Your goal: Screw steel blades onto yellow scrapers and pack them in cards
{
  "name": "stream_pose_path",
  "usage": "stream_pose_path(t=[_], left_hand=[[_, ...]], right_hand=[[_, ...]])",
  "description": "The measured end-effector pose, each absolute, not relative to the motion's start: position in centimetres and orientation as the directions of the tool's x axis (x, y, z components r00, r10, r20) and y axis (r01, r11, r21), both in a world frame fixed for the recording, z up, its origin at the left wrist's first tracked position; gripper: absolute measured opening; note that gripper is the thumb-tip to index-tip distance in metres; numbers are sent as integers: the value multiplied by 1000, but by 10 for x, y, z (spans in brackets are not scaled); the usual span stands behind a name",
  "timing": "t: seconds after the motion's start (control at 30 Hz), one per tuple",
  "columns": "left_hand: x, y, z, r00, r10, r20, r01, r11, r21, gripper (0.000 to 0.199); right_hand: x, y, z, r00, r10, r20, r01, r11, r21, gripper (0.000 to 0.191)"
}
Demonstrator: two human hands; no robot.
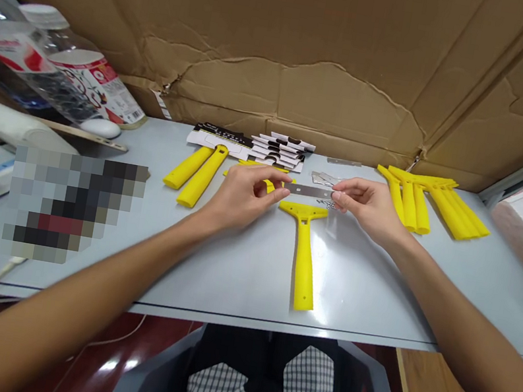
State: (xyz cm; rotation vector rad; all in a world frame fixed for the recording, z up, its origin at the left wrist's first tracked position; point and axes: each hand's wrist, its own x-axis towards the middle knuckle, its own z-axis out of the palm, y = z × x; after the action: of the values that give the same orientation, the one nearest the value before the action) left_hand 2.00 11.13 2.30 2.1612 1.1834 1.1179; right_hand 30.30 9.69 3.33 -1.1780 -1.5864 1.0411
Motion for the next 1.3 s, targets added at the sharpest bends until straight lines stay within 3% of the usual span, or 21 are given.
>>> stream_pose_path(t=[0.17,0.33,0.53,0.67,0.77,0.87,0.97,1.1,1.3], left_hand=[[21,110,23,320,835,448,476,-550,686,7],[21,107,24,349,800,489,445,-600,665,10],[21,108,25,429,874,227,621,-468,629,50],[19,110,22,560,819,128,688,-545,479,46],[19,112,21,559,819,126,705,-550,447,36],[20,113,25,503,860,83,719,-470,513,21],[21,113,31,401,916,-21,689,-286,666,12],[22,111,32,382,900,-211,385,53,922,14],[32,106,26,350,899,-265,37,269,962,11]], right_hand=[[304,97,32,-212,975,71,178,110,-978,22],[306,98,29,-223,975,16,133,46,-990,23],[307,99,32,-141,990,25,216,55,-975,32],[308,99,32,-122,992,20,227,48,-973,32],[308,99,32,-125,992,5,234,35,-972,31],[307,99,32,-120,993,18,232,46,-972,31],[307,100,32,-104,993,48,237,71,-969,30],[304,98,31,-83,996,43,203,59,-977,36],[297,93,28,-78,996,39,124,49,-991,35]])
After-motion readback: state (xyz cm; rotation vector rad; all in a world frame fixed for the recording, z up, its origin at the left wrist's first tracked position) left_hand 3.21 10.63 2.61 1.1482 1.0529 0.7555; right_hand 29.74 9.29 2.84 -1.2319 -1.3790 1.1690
